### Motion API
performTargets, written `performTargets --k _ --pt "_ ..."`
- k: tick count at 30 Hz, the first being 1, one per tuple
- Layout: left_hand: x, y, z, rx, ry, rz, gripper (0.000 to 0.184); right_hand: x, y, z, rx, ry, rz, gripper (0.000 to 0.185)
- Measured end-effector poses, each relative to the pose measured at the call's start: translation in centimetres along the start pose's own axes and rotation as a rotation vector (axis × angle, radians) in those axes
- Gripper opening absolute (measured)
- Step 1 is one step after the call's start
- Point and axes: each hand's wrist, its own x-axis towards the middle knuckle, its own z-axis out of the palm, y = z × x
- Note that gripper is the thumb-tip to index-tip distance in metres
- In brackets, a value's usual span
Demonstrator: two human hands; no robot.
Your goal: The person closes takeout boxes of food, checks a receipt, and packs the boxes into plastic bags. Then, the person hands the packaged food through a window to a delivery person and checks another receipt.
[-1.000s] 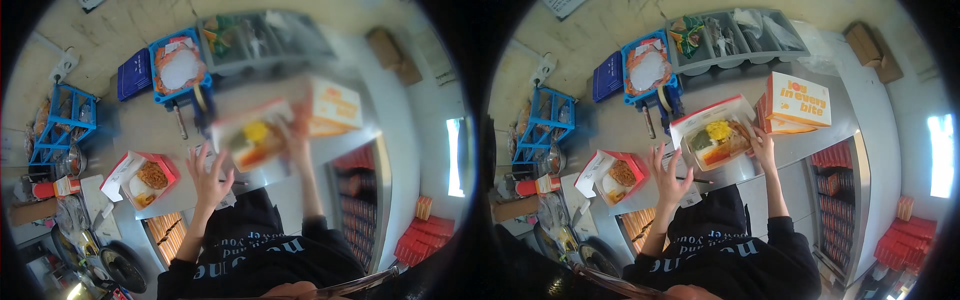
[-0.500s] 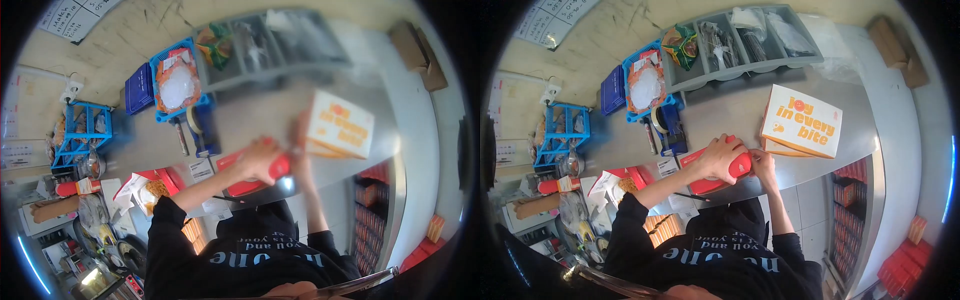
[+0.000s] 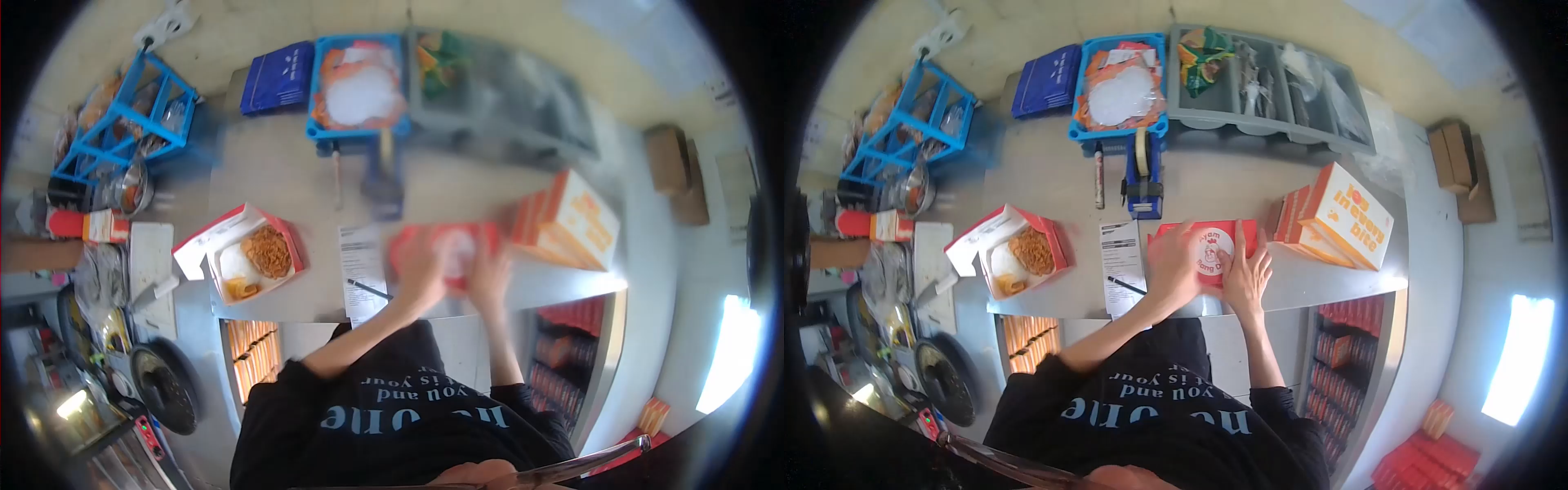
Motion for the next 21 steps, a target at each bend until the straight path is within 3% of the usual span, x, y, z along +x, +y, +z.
performTargets --k 1,2,3,5,6,7,9,12,13,15,16,17,18,19,21 --pt "-3.3 -1.7 -0.9 -0.102 0.067 -0.065 0.091 0.2 -1.1 -0.6 -0.232 -0.127 0.081 0.063" --pt "-5.9 -3.2 -1.2 -0.196 0.126 -0.126 0.094 0.6 -1.7 -1.2 -0.21 0.018 -0.077 0.059" --pt "-6.8 -3.9 -1.2 -0.196 0.138 -0.139 0.094 1.1 -3.5 -1.4 -0.208 0.009 -0.093 0.059" --pt "-9.2 -4.5 -1.1 -0.973 -0.325 -0.627 0.101 1.0 -7.8 -0.8 -0.231 -0.308 -0.398 0.057" --pt "-8.3 -3.6 -1.0 -1.243 -0.394 -0.873 0.097 0.1 -8.7 1.4 -0.343 -0.265 -0.536 0.057" --pt "-8.4 -3.6 0.8 -1.254 -0.366 -0.876 0.097 -0.3 -8.6 2.5 -0.342 -0.272 -0.563 0.057" --pt "-8.2 -4.2 5.2 -1.579 -0.14 -0.787 0.08 -0.2 -8.3 4.0 -0.556 -0.412 -0.645 0.052" --pt "-7.0 -3.2 5.8 -1.898 -0.086 -0.862 0.066 4.8 -7.5 1.8 -0.45 -1.054 -0.986 0.031" --pt "-6.9 -3.3 5.2 -1.879 -0.066 -0.884 0.061 6.9 -12.0 -1.4 -0.54 -1.34 -0.853 0.026" --pt "-6.6 -3.5 4.2 -1.839 -0.026 -0.927 0.052 7.5 -12.7 -1.9 -0.608 -1.45 -0.756 0.022" --pt "-6.9 -4.2 3.9 -1.758 -0.049 -0.838 0.047 6.2 -11.4 -0.5 -0.612 -1.448 -0.766 0.022" --pt "-7.3 -4.6 4.4 -1.682 -0.085 -0.749 0.042 3.6 -8.7 1.9 -0.525 -1.081 -0.862 0.023" --pt "-8.4 -6.6 7.3 -1.17 0.088 -0.332 0.045 2.5 -6.7 2.6 -0.442 -0.71 -0.924 0.024" --pt "-9.4 -8.7 10.1 -0.559 0.387 -0.108 0.049 3.2 -5.7 1.5 -0.466 -0.709 -0.899 0.024" --pt "-8.6 -6.2 1.7 -0.657 0.135 -0.404 0.061 5.5 -4.3 -1.6 0.09 -0.784 -0.863 0.033"
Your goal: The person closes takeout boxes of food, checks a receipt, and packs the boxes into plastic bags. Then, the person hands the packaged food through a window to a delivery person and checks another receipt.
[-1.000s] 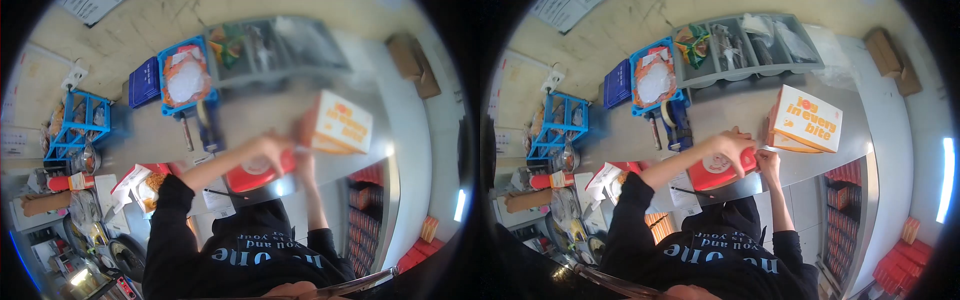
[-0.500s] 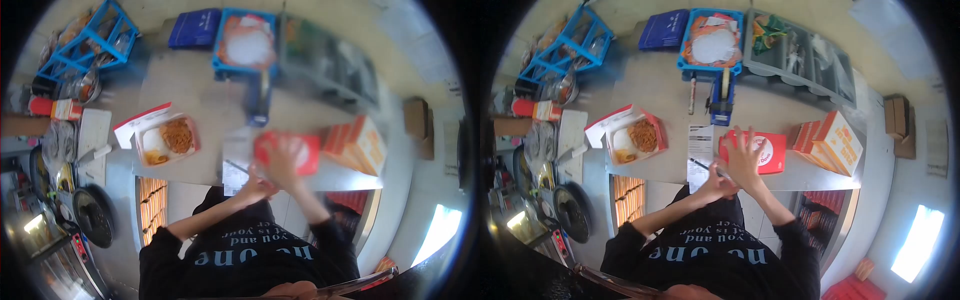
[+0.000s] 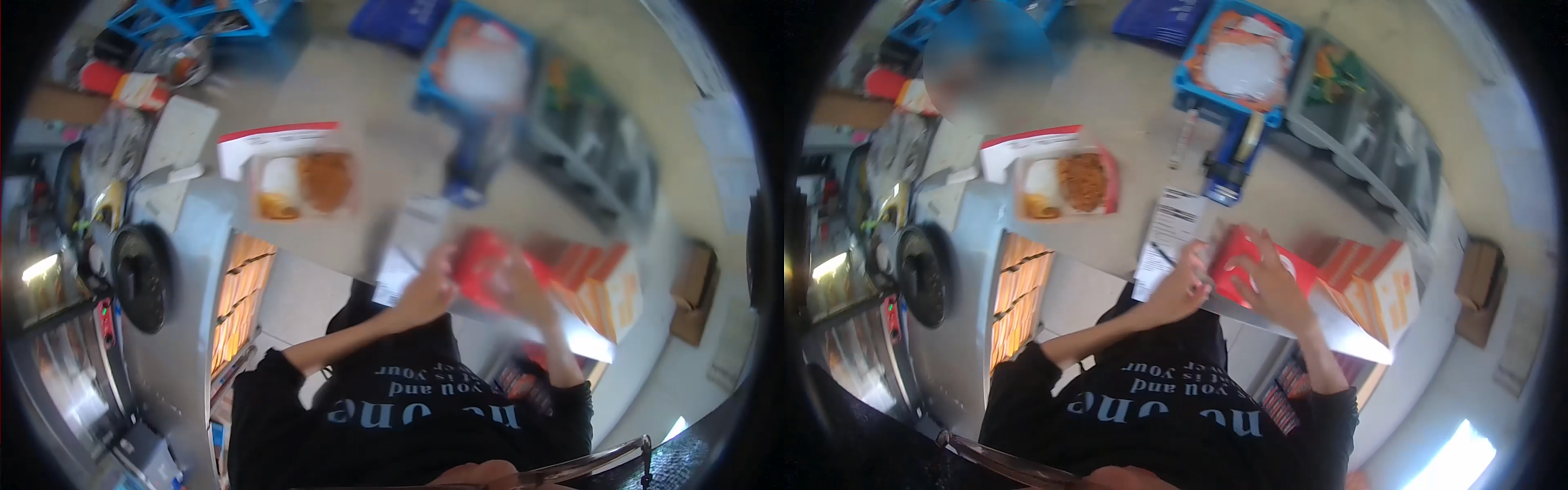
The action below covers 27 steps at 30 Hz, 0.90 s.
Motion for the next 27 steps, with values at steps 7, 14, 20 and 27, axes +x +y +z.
performTargets --k 7,14,20,27 --pt "7.9 5.8 3.4 1.034 -0.516 0.558 0.076 -6.2 4.9 -1.8 -0.416 -0.304 0.189 0.084" --pt "8.7 3.5 3.5 1.011 -0.454 0.597 0.069 -7.3 4.1 -1.1 -0.33 -0.012 0.181 0.069" --pt "5.6 8.0 -5.9 0.568 -0.526 0.812 0.037 -5.7 -0.8 0.7 -0.059 0.234 0.427 0.038" --pt "7.0 10.7 -33.9 1.071 0.16 0.353 0.029 17.9 -12.9 11.8 1.004 0.536 0.48 0.029"
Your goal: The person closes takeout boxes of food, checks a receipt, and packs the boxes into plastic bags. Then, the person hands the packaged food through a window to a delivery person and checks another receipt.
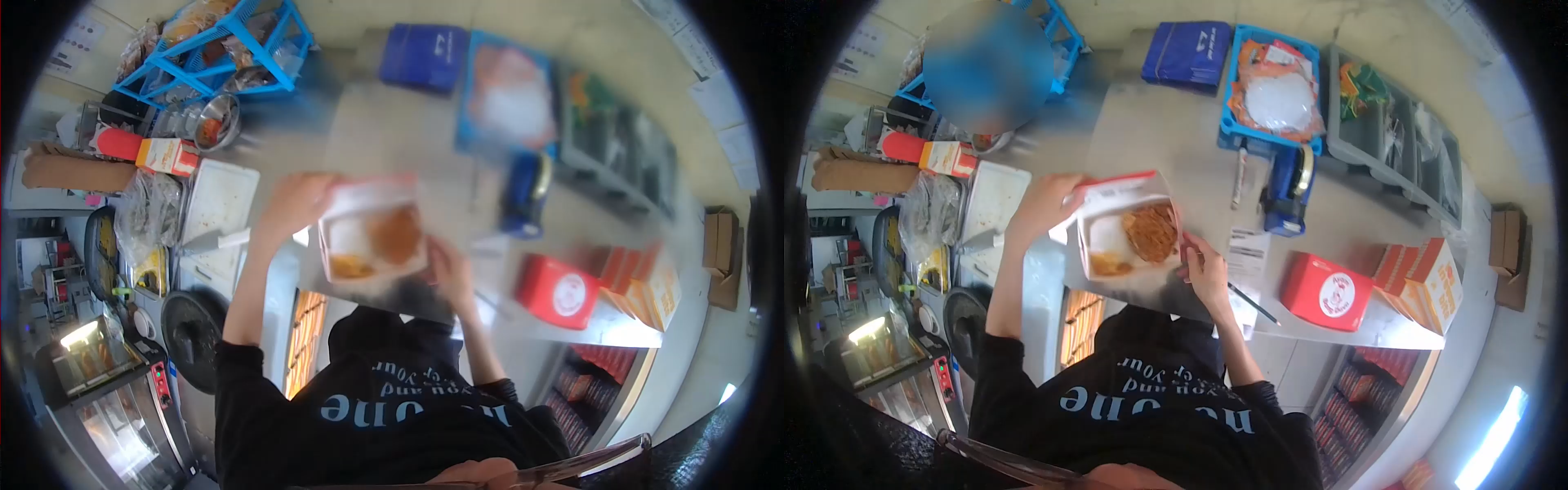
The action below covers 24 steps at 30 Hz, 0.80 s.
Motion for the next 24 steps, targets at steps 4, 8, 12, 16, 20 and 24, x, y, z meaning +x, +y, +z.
performTargets --k 4,8,12,16,20,24 --pt "-0.4 0.9 -0.6 -0.28 -0.671 0.345 0.058 3.5 2.2 1.8 0.161 0.035 0.2 0.026" --pt "0.0 0.7 8.4 -0.042 -0.347 0.583 0.073 4.0 2.3 2.9 -0.09 0.198 0.098 0.023" --pt "3.9 1.1 7.3 -0.119 -0.747 0.563 0.076 3.3 1.7 4.2 0.046 0.332 0.154 0.018" --pt "3.3 1.3 7.8 -0.126 -0.77 0.567 0.078 2.8 1.7 3.7 -0.076 0.331 0.224 0.019" --pt "-1.9 1.4 10.5 -0.165 -0.267 0.507 0.086 1.6 -3.3 4.7 -0.451 0.428 -0.172 0.036" --pt "-7.6 0.3 5.5 -0.266 0.029 0.075 0.084 1.1 -4.7 10.0 -0.866 0.298 -0.293 0.055"
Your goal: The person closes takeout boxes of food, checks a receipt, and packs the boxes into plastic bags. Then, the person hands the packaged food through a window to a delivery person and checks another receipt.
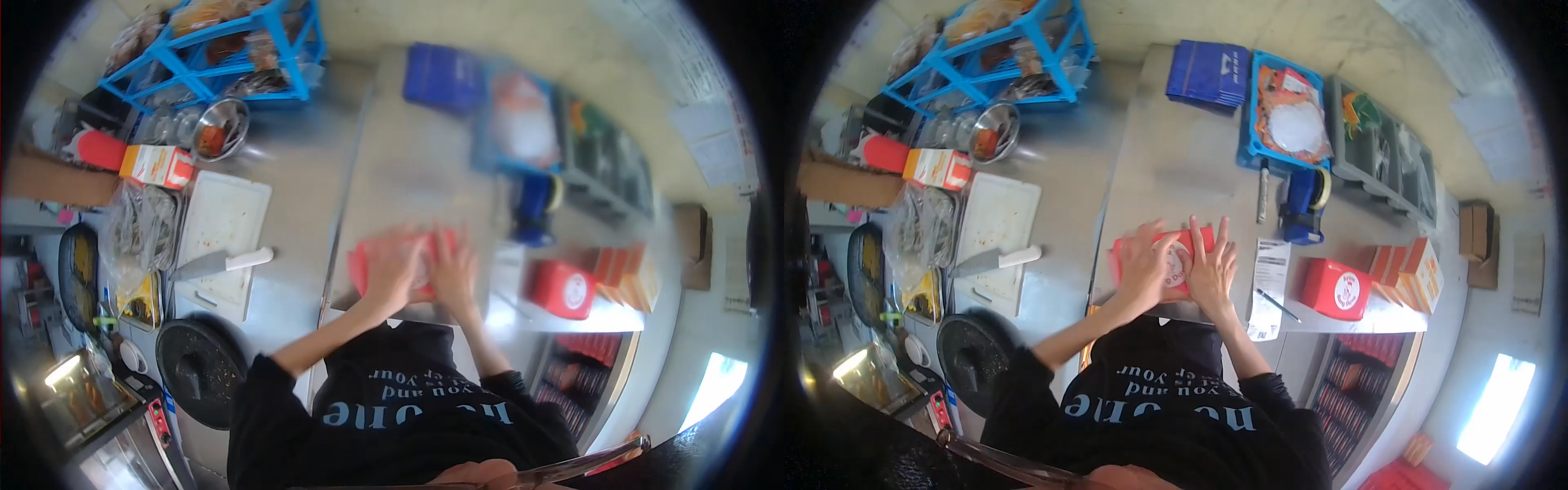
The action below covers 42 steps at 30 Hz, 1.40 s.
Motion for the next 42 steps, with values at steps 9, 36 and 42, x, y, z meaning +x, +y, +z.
performTargets --k 9,36,42 --pt "-12.9 -0.3 3.3 -1.546 -0.011 -0.833 0.083 -1.3 -8.9 5.9 -0.596 -0.362 -0.623 0.048" --pt "-2.6 -2.3 1.7 0.284 -0.438 0.103 0.083 0.4 8.0 -5.6 -0.278 -0.271 -0.938 0.049" --pt "1.6 11.4 -0.9 0.495 -0.418 -0.075 0.062 -4.3 10.4 -2.8 -0.109 -0.034 -0.796 0.02"
